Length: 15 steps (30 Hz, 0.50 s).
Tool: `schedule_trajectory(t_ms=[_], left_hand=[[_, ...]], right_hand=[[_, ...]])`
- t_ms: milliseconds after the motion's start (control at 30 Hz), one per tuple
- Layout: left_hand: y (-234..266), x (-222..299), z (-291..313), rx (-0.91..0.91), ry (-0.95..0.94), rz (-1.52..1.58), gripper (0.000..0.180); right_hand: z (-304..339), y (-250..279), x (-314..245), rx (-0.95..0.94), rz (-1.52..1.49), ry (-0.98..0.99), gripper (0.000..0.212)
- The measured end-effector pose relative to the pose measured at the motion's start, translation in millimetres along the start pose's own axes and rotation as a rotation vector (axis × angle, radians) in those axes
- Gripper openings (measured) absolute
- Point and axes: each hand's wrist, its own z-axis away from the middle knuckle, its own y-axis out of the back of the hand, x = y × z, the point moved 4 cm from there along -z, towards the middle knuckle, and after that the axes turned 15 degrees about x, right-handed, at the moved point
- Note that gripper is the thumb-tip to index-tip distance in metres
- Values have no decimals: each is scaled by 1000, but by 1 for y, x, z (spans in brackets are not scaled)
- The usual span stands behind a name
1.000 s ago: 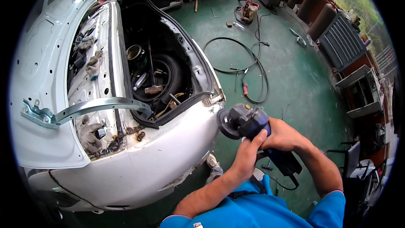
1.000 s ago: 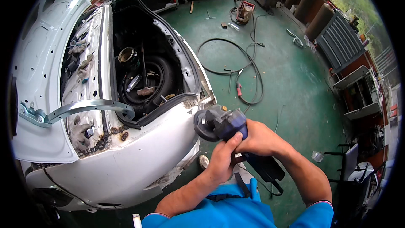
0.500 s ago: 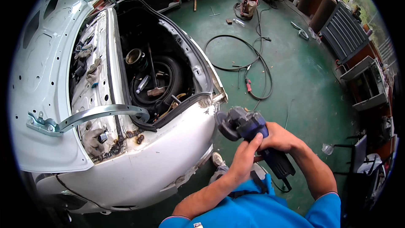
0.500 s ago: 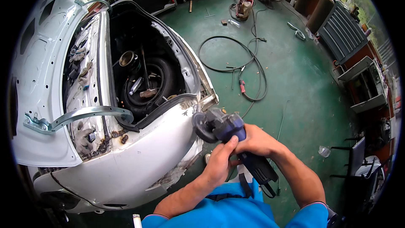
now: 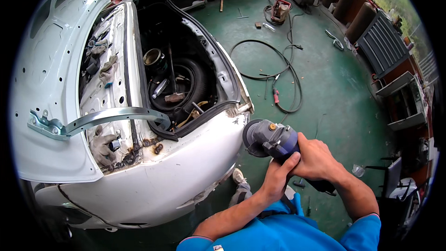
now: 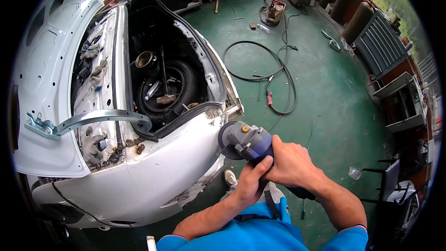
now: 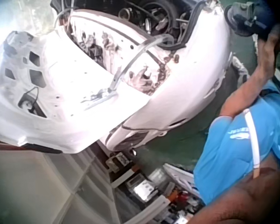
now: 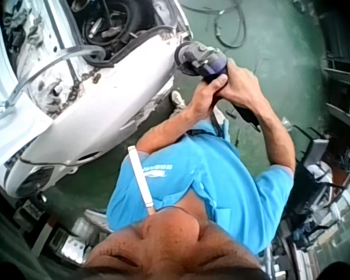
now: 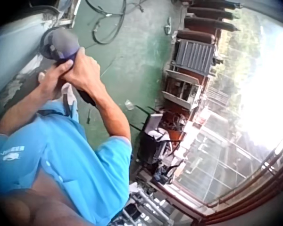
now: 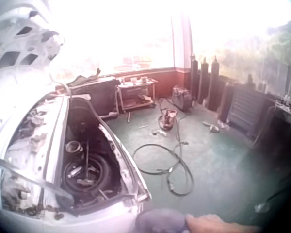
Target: The person repeatedly lifts and lowers the car hood to check alignment, then uses a power grinder to smooth the front bumper area. The person handles the hood and bumper directly and uses a handheld grinder on the bumper surface.
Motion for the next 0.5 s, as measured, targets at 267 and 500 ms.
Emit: schedule_trajectory(t_ms=[267, 500], left_hand=[[8, 19, 8, 11, -65, 171, 52], [12, 17, -6, -108, -36, 261, 59]], right_hand=[[-13, 8, -55, -21, 189, 141, 37], [-14, 16, -67, 51, 312, 131, 38]])
